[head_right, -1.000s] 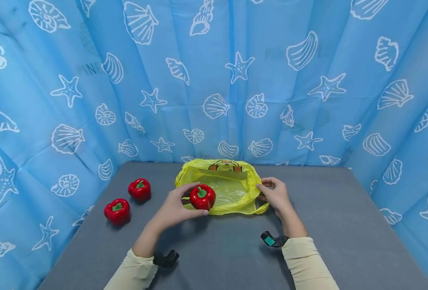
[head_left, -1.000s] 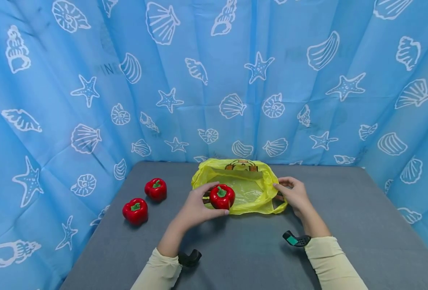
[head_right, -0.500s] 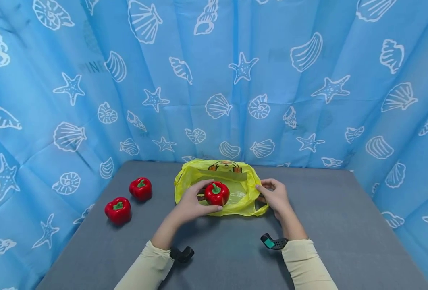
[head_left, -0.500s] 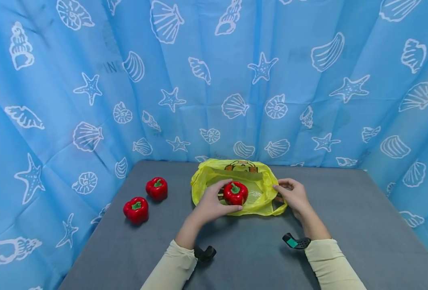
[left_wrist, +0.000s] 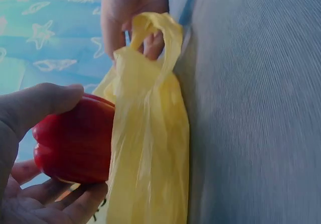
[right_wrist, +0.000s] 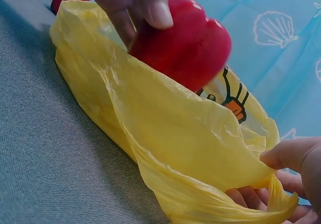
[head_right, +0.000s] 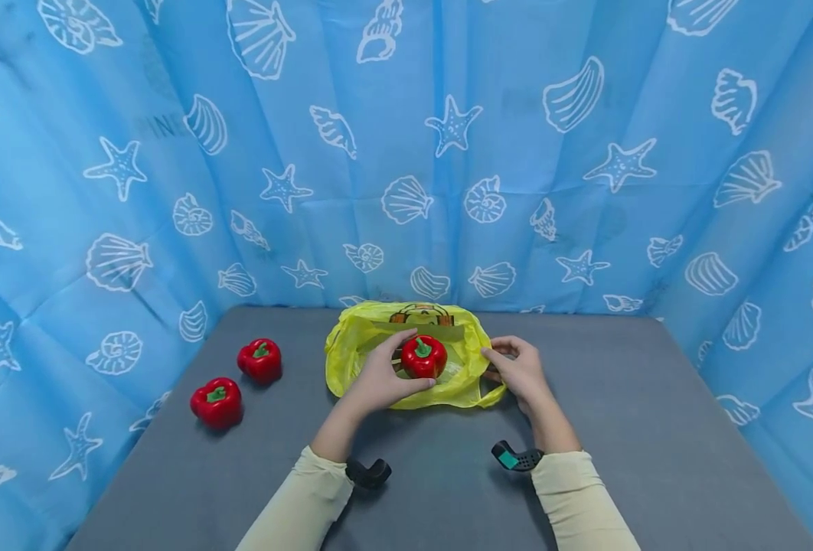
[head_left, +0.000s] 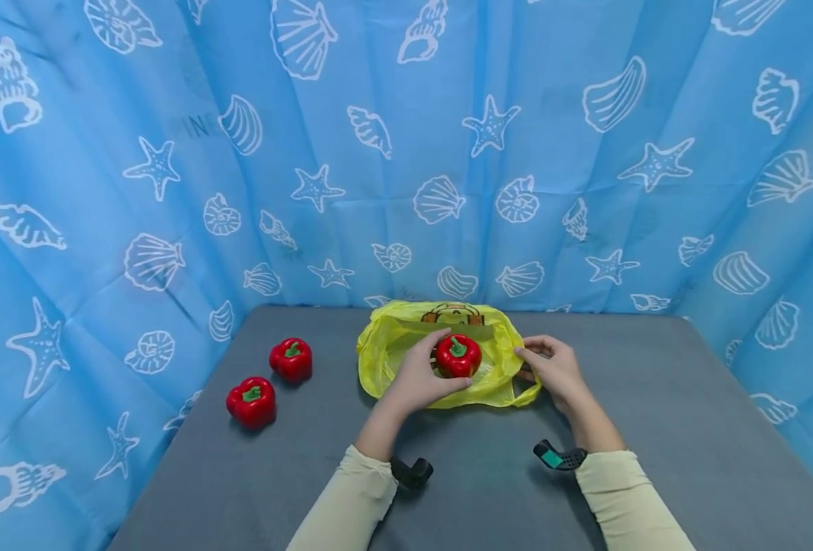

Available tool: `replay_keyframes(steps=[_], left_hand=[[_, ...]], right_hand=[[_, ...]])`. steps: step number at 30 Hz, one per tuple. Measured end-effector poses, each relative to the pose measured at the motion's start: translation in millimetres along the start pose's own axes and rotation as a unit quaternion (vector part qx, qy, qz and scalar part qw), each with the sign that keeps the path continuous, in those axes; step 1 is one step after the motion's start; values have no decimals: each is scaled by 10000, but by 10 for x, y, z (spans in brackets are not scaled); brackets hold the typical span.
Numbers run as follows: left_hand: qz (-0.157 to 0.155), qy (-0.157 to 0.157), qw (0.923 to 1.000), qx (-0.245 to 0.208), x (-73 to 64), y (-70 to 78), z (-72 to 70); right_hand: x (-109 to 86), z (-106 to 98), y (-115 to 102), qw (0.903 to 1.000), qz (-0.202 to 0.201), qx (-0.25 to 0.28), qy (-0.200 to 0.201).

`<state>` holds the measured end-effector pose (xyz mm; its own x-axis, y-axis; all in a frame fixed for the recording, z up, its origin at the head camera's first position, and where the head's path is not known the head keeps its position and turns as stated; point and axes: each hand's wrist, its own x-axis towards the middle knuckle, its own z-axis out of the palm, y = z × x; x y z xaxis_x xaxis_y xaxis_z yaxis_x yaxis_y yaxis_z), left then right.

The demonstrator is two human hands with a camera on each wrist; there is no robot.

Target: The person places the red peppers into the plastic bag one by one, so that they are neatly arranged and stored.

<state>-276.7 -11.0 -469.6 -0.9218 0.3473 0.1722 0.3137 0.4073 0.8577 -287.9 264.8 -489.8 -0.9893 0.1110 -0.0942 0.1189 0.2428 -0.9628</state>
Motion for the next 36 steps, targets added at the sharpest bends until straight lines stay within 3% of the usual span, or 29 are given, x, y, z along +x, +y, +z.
replay_keyframes(steps=[6,14,24,36], left_hand=[[-139,-45,9997,-172,111,4,127],[-191,-53,9996,-213,176,-26,182],[-381,-210,9989,-166,198,-31,248],[-339,-207,9992,-14,204,-119,325]], right_hand=[[-2,-6,-28,9999,27,132,-17],[-2,-7,-29,9998,-67,163,28],[-24,18,-41,9999,69,96,29],[-20,28,-27,10000,71,59,28]])
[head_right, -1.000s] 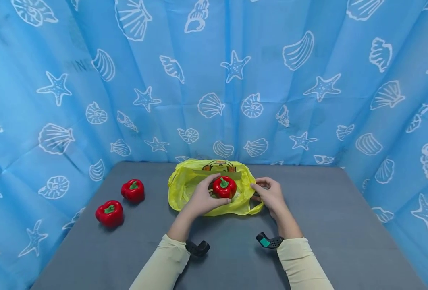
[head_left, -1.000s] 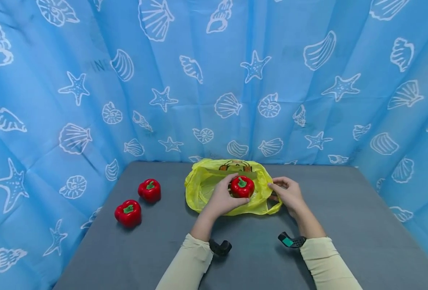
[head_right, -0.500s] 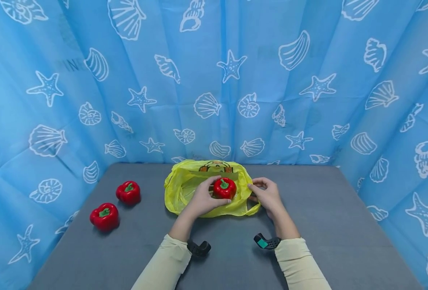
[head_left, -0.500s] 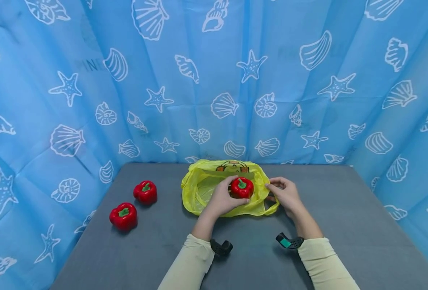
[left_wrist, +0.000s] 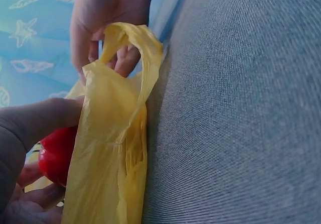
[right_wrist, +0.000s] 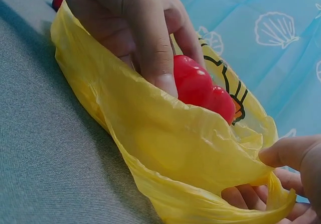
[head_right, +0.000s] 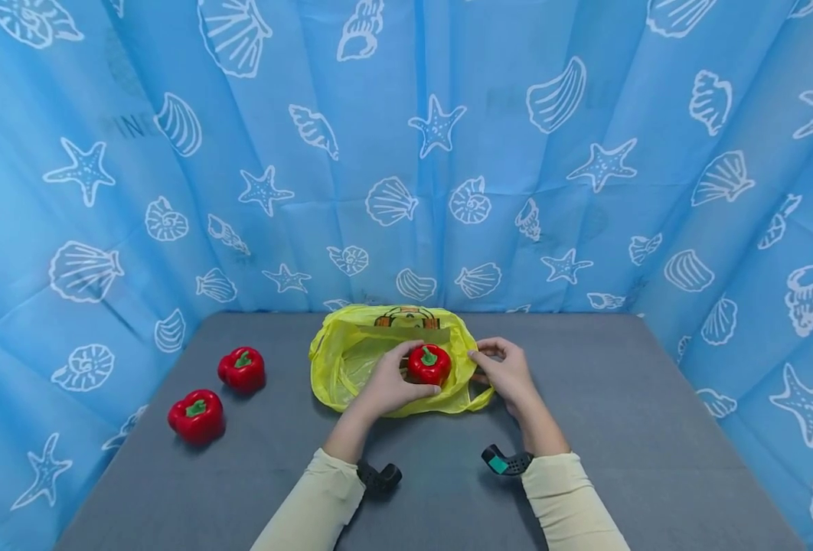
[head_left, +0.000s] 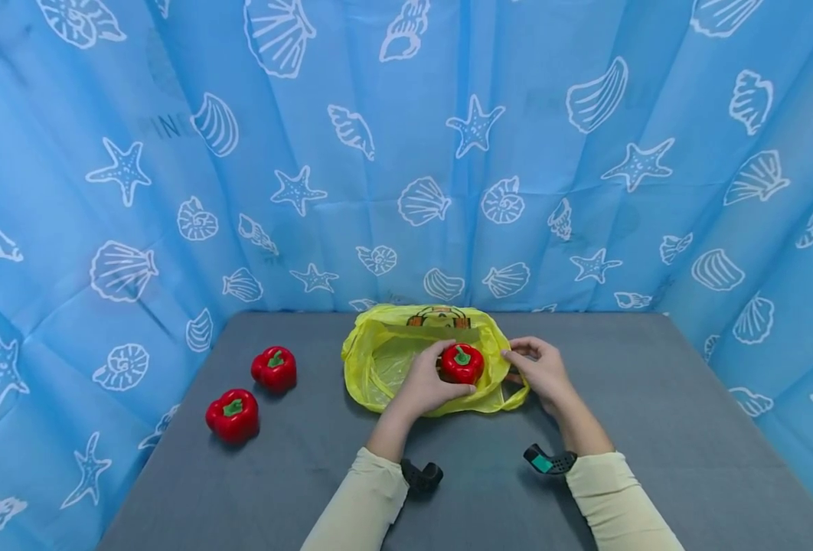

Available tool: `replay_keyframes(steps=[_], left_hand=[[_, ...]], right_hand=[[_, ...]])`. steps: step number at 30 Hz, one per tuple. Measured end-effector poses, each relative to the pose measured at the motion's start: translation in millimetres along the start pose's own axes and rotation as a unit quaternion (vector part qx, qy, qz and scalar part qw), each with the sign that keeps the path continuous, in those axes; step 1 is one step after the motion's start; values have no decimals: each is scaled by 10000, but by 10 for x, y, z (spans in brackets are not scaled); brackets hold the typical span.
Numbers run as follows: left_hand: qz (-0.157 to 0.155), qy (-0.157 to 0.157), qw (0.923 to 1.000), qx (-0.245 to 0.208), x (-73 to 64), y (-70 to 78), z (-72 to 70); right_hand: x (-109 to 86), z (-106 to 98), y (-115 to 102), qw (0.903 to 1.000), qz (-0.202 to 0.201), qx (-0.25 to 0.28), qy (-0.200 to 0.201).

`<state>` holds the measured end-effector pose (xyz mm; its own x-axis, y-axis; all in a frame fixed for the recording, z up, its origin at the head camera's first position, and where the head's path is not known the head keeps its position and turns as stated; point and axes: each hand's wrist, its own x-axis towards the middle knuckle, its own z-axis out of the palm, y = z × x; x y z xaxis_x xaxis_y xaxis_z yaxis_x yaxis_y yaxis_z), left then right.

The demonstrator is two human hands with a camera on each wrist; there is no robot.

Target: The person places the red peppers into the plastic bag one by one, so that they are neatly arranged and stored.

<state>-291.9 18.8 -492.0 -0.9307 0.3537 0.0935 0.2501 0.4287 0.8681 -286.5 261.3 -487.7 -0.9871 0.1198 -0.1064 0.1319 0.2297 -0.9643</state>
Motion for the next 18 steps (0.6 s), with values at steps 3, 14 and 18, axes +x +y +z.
replay_keyframes(steps=[3,14,18], left_hand=[[-7,-5,10000,-63,0,-10,6],[-100,-120,9999,-53,-10,-2,-26],[-74,-174,9997,-160,-29,3,-48]], right_hand=[[2,3,3,10000,5,-31,6],[-11,-9,-4,10000,-60,-30,-27],[-14,-19,-4,9999,-74,-62,-34]])
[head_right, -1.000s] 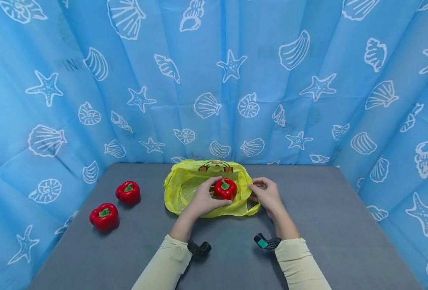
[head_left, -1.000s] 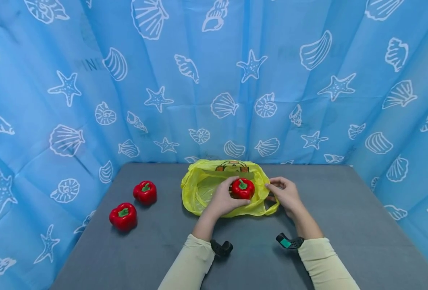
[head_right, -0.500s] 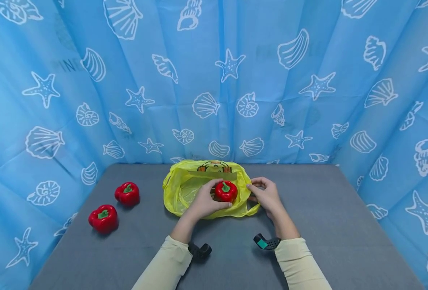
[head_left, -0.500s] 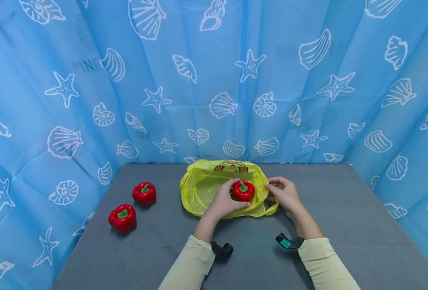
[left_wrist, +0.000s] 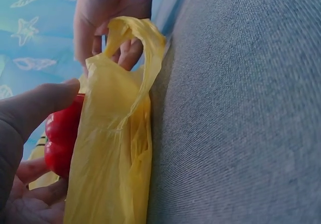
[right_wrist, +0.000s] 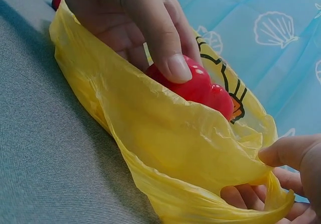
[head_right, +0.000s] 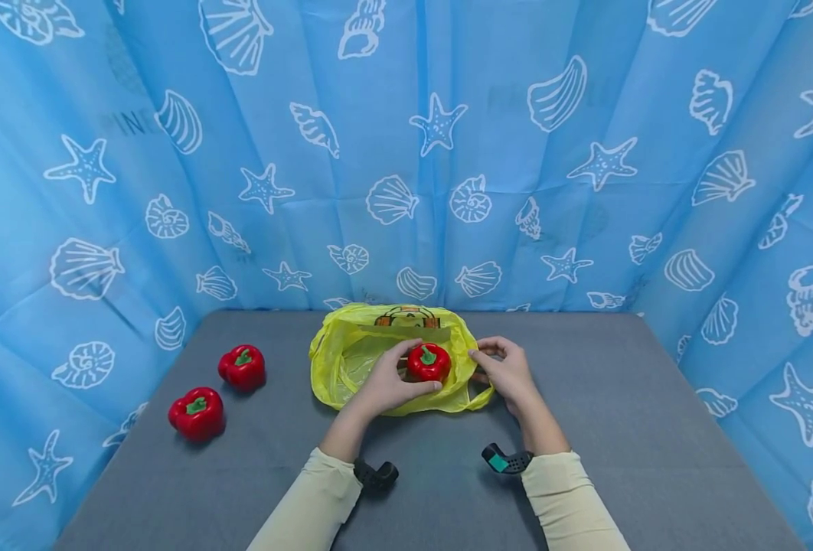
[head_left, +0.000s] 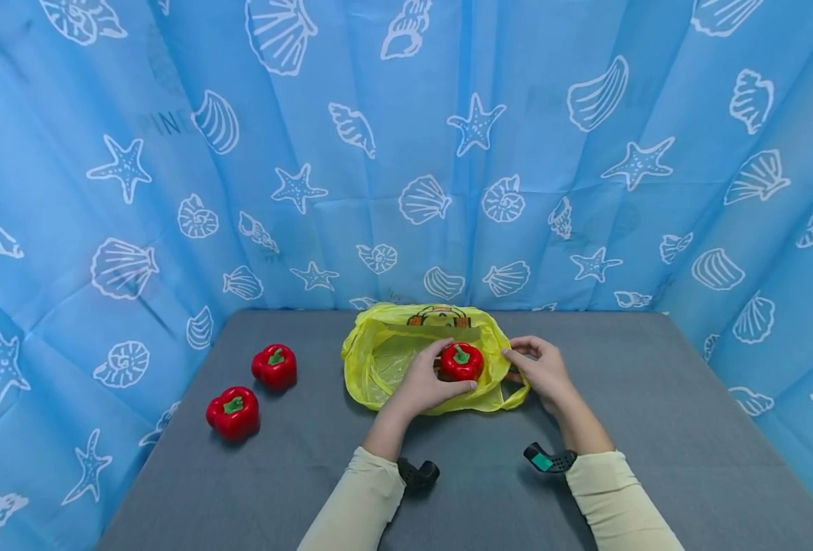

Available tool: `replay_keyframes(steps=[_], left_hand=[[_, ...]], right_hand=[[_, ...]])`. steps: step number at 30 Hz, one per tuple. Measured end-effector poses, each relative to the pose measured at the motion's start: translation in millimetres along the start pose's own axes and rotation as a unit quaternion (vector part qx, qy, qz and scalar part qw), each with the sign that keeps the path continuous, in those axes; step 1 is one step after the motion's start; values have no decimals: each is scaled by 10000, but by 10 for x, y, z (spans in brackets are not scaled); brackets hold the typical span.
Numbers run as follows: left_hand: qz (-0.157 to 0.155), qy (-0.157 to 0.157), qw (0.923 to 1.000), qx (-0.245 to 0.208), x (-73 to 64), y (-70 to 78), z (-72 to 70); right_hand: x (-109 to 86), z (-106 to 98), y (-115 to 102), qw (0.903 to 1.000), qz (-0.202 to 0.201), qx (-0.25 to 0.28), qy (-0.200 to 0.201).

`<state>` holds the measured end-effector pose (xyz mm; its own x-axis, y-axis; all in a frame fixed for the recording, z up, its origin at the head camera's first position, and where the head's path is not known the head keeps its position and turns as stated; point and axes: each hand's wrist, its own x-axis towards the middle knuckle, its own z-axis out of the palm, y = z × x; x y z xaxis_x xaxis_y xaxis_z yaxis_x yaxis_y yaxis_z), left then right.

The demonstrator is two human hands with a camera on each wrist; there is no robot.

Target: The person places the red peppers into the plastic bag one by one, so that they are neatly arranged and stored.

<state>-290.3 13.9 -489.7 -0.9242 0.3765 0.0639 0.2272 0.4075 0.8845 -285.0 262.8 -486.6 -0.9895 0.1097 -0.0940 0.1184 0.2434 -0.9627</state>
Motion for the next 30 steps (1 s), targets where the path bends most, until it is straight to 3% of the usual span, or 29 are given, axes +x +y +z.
replay_keyframes(steps=[12,30], left_hand=[[46,217,9994,-264,-165,96,-226],[259,831,9962,48,-420,222,-592]], right_hand=[[-9,-17,-16,10000,-9,50,-73],[-16,-48,-38,9998,-39,74,-168]])
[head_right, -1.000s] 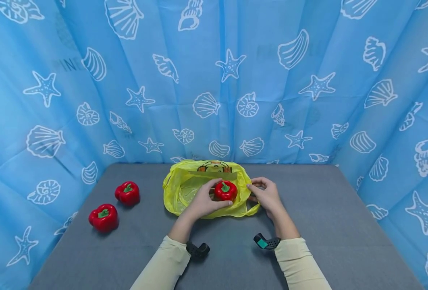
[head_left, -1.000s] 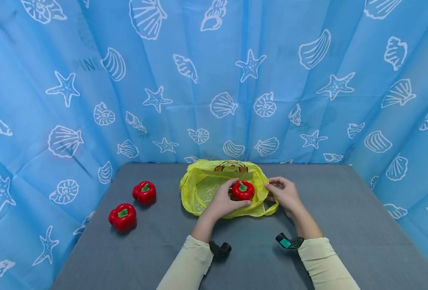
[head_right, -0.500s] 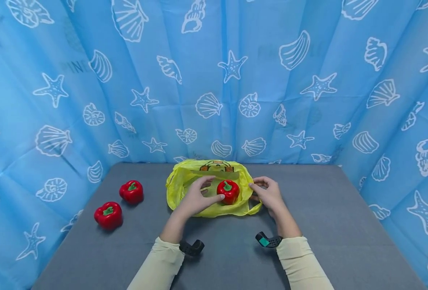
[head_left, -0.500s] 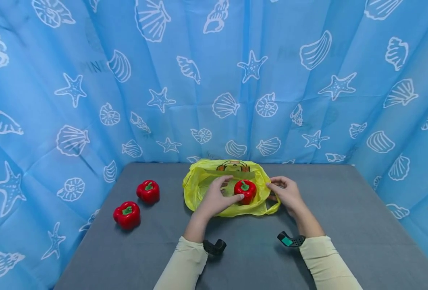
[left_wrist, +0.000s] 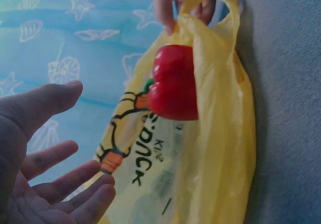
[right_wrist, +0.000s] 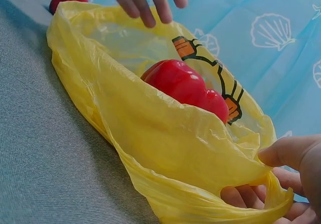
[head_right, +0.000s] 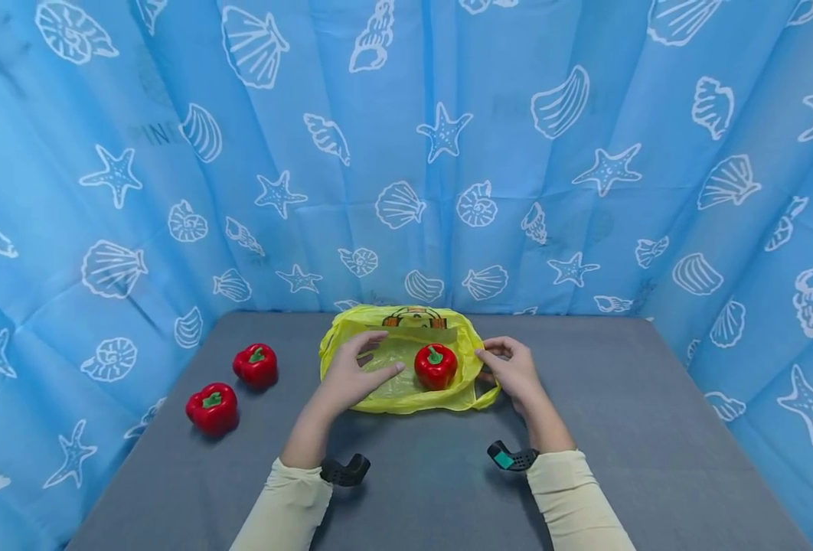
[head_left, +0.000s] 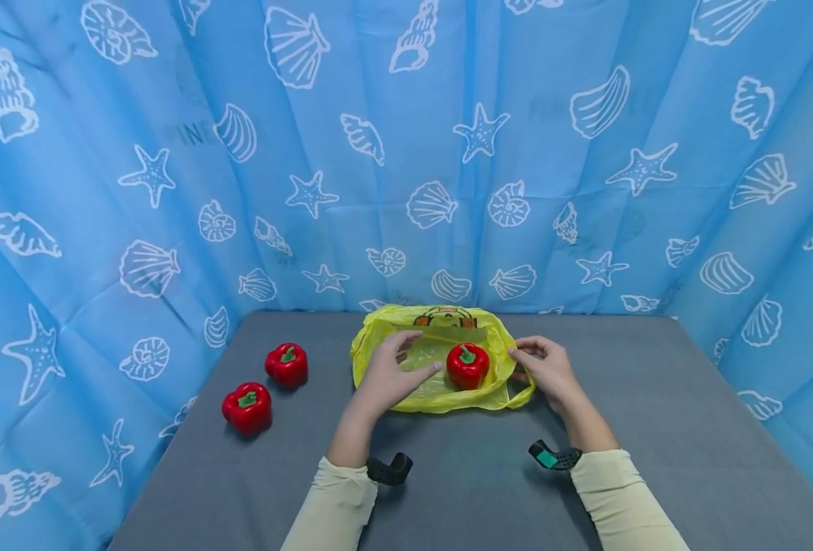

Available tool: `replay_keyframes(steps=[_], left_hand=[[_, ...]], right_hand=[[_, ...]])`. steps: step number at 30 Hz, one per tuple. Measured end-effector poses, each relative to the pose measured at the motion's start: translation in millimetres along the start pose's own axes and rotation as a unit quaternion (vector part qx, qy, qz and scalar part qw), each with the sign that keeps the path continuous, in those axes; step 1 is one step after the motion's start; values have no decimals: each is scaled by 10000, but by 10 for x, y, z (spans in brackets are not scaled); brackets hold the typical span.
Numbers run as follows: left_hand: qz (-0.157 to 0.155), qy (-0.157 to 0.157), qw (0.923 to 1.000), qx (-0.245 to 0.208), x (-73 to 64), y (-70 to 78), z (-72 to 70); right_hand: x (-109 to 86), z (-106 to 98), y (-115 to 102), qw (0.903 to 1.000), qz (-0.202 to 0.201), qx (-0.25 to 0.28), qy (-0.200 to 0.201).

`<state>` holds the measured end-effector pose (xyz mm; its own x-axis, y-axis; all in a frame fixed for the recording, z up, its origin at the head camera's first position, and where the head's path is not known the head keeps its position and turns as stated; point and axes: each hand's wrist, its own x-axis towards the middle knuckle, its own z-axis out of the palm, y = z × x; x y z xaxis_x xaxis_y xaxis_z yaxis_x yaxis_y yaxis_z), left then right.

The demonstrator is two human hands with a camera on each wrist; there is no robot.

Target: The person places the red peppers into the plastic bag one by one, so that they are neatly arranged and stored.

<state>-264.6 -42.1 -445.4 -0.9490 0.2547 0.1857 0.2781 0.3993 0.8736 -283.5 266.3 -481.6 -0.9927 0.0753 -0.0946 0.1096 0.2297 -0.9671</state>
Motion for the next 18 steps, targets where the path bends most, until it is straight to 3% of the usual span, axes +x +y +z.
replay_keyframes(steps=[18], left_hand=[[160,351,9986,365,-188,14,-318]], right_hand=[[20,25,17,10000,-2,-13,3]])
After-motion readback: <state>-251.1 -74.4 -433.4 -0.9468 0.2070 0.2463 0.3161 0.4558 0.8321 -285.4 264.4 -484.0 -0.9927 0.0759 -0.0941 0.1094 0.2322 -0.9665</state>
